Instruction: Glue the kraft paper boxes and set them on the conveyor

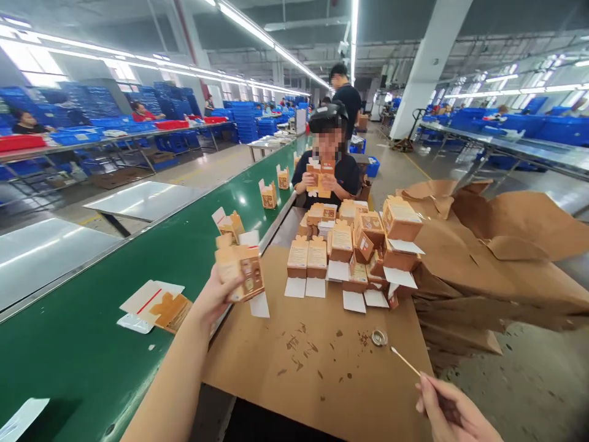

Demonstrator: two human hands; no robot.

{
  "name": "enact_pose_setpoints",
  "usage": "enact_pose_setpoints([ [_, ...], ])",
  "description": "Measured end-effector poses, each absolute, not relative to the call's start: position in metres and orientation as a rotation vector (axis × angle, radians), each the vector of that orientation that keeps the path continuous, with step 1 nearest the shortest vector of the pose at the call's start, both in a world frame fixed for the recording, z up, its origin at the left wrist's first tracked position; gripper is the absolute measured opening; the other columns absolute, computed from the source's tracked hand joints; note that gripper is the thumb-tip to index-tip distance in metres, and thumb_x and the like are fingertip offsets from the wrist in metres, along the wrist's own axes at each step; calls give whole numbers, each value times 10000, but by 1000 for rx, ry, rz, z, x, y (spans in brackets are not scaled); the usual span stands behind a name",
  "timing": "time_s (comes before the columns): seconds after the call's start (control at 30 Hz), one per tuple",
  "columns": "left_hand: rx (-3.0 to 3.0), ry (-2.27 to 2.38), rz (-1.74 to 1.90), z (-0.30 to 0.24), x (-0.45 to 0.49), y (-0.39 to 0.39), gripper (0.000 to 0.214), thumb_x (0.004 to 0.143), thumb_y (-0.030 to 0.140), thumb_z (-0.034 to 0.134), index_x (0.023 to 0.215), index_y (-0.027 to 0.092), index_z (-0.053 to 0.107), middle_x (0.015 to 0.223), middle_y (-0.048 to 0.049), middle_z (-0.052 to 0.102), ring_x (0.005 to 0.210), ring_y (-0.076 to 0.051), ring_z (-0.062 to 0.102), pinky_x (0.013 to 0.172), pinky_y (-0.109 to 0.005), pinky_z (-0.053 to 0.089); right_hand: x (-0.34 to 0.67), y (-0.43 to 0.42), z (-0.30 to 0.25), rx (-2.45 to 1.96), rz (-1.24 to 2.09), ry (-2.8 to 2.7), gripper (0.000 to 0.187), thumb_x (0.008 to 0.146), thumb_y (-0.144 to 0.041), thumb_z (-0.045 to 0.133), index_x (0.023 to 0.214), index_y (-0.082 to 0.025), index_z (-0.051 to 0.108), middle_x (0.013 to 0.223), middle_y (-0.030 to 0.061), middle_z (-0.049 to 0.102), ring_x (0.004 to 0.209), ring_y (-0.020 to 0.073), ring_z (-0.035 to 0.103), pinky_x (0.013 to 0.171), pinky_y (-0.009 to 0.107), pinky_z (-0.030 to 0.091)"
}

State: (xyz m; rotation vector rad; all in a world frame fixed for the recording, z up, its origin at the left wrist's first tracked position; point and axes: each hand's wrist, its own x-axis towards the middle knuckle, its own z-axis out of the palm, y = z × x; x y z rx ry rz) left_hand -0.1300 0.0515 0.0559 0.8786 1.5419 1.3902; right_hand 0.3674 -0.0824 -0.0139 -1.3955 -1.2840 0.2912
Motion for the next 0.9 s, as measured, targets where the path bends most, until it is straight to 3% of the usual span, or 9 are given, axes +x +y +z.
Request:
enact_pose_setpoints([
  [0.07, 712, 1378, 1417, 33, -114, 18, 1244, 459, 819, 1072, 1498, 251, 693, 1358, -180, 886, 1342, -516, 827, 1038, -598, 740, 370, -74, -11, -1414, 149, -1358, 429, 1074, -605, 855, 875, -231, 922, 662, 57, 778, 505, 191, 724, 555, 283, 640],
  [0.17, 550, 1317, 1247, 0, -77, -21, 1104, 590, 818, 1007, 1504, 252, 756, 1304, -175, 914, 1370, -558, 814, 1087, -669, 727, 365, -59, -6, -1434, 39, -1439, 430, 1120, -569, 782, 868, -246, 912, 684, 52, 791, 509, 162, 689, 570, 268, 628],
  [0.33, 572, 1233, 1116, -20, -17, -48, 995, 671, 650, 1080, 1495, 209, 741, 1363, -206, 896, 1323, -508, 851, 1086, -600, 733, 355, -45, -7, -1429, 50, -1513, 414, 1155, -499, 717, 875, -246, 887, 724, 55, 808, 541, 158, 685, 581, 257, 630],
  [0.5, 819, 1186, 1118, -19, 1, -29, 976, 730, 543, 1133, 1530, 283, 639, 1377, -145, 872, 1259, -400, 870, 1060, -532, 740, 353, -36, -17, -1426, 138, -1588, 424, 1151, -513, 706, 847, -258, 856, 712, 39, 793, 548, 161, 689, 591, 258, 629],
  [0.63, 889, 1184, 1107, -29, 2, -13, 1003, 679, 599, 1139, 1470, 292, 603, 1299, -118, 874, 1202, -394, 879, 1041, -562, 745, 356, -34, -19, -1440, 147, -1577, 460, 1159, -556, 695, 851, -257, 862, 715, 47, 800, 550, 171, 691, 591, 273, 636],
  [0.73, 891, 1242, 1058, -31, 4, -10, 937, 685, 642, 1117, 1414, 259, 671, 1318, -148, 878, 1264, -430, 865, 1077, -581, 731, 349, -44, -15, -1418, 140, -1502, 421, 1154, -528, 727, 896, -237, 889, 746, 64, 821, 567, 178, 701, 612, 292, 647],
  [0.9, 861, 1260, 1077, -26, 8, -10, 904, 650, 651, 1125, 1349, 234, 731, 1322, -165, 886, 1278, -440, 856, 1068, -573, 728, 296, -75, -13, -1240, 478, -1590, 301, 1161, -365, 747, 921, -236, 873, 737, 31, 789, 562, 155, 689, 567, 262, 603],
])
